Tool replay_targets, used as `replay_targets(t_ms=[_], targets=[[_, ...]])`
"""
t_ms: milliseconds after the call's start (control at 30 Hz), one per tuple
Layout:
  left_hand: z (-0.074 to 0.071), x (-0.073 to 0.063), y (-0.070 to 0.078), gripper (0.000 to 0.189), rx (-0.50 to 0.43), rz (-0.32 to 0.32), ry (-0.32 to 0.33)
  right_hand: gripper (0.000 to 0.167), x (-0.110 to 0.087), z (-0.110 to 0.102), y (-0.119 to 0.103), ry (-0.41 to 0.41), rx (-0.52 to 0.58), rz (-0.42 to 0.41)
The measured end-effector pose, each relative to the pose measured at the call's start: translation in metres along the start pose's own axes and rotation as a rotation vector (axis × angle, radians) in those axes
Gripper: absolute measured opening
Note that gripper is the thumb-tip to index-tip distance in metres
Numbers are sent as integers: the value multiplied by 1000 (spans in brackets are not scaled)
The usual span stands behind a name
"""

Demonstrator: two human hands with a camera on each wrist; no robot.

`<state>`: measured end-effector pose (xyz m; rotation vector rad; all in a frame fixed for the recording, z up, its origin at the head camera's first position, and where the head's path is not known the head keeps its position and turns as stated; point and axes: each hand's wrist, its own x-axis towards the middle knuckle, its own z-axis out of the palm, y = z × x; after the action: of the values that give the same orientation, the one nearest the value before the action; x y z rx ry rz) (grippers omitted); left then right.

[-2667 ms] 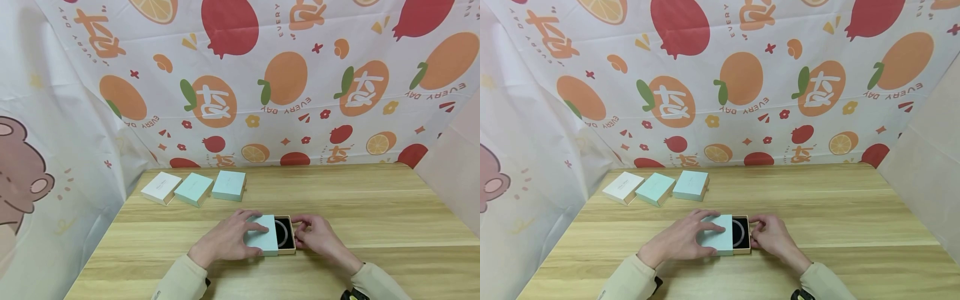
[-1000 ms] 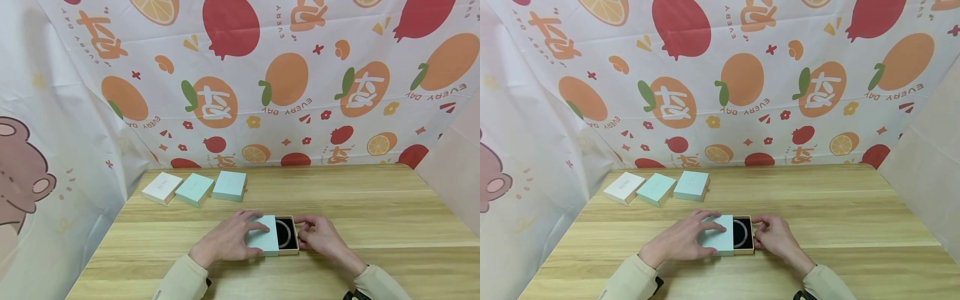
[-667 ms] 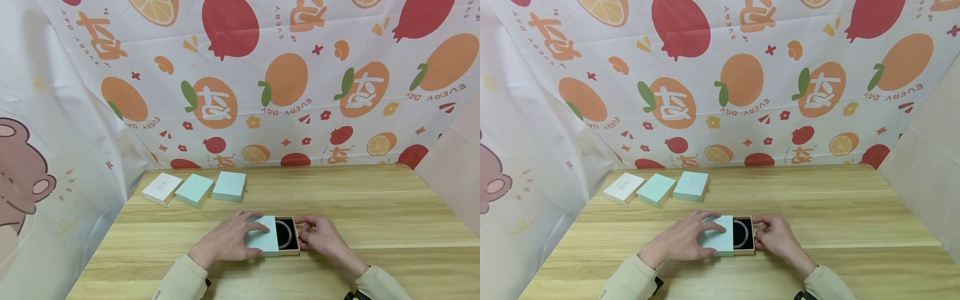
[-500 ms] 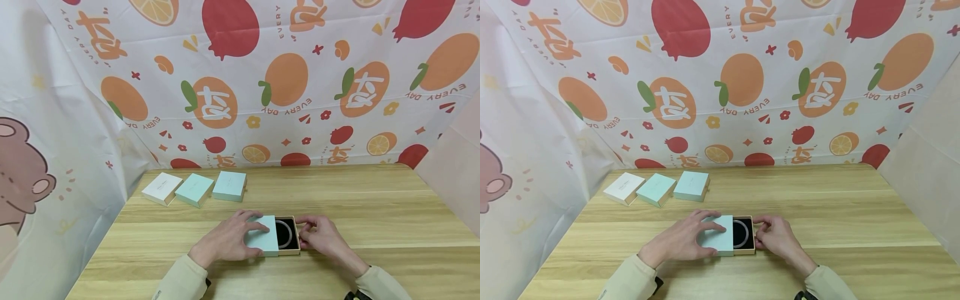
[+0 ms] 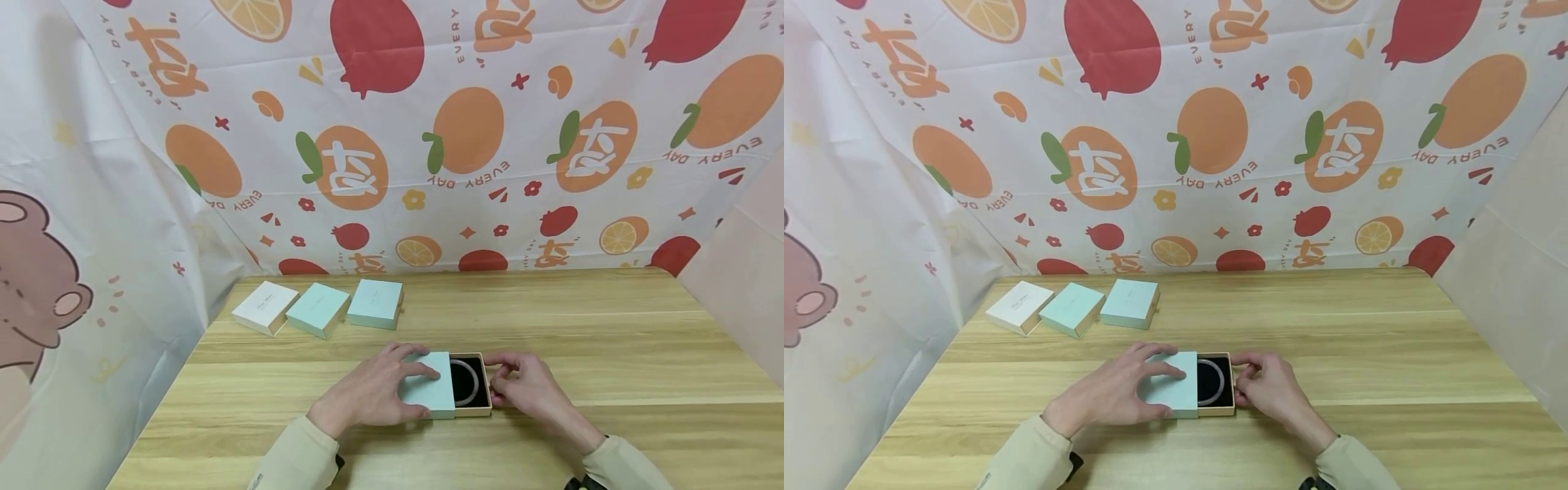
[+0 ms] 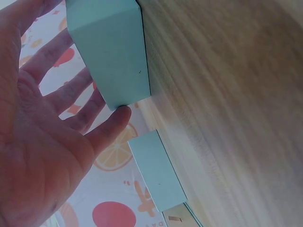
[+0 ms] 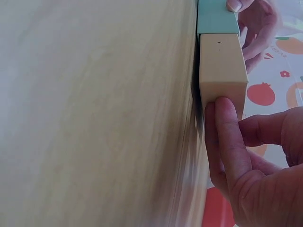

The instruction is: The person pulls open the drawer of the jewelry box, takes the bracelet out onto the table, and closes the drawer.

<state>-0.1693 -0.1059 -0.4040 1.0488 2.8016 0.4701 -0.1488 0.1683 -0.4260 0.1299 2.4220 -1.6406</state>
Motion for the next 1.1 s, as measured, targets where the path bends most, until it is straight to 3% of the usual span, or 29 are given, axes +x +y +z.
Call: replay_targets(t_ms=[1100], targets=[[2,-1,-1,46,-6,1,10,38,-3,-14,8,34,-10,-2]])
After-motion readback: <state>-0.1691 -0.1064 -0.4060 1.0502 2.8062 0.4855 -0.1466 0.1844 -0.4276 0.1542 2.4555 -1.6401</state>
